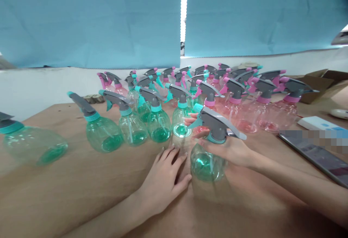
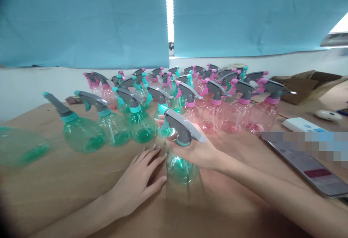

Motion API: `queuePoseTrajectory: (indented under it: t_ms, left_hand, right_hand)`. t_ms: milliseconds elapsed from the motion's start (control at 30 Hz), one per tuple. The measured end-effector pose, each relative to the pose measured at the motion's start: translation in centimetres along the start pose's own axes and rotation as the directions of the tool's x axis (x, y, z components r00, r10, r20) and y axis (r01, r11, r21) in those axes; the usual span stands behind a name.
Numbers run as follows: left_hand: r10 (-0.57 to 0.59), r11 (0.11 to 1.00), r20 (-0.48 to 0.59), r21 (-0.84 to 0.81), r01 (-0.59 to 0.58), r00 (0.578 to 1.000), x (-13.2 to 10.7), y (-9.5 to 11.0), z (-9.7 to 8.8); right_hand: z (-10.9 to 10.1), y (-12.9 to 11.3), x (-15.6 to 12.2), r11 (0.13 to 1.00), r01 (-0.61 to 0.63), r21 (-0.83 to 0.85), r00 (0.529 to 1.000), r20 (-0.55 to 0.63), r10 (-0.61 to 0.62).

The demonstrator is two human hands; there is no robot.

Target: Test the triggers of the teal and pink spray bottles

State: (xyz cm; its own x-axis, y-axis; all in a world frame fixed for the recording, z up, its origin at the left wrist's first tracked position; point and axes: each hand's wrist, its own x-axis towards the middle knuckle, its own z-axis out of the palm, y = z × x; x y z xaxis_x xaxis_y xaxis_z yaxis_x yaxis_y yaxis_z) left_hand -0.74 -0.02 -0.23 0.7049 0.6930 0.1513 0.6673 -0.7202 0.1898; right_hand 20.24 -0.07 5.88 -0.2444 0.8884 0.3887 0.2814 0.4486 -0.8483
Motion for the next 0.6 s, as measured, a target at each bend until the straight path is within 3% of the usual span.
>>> queuePoseTrajectory:
  t_ms: [233,467,600]
  left_hand:
    - [0.009,1.0,-0.019,-0.007,-0.009,1.0,-0.02,-0.06,0.13]
    - [0.003,1.0,-0.004,0.005,-0.003,1.0,-0.02,0.03,-0.05]
    - [0.0,1.0,-0.01,0.007,0.0,1.0,0.0,0.05,-0.02]
  right_hand:
    - [-0.09,-0.07,-0.07,1.0,-0.009,-0.02,0.999,-0.033,0.008]
    - [-0.19,0.77,-0.33,0.99,-0.144,0.009,0.989,-0.023,0.144]
    - [-0.28,0.51,-0.26,0.999,-0.026,-0.04,0.999,-0.044,0.024]
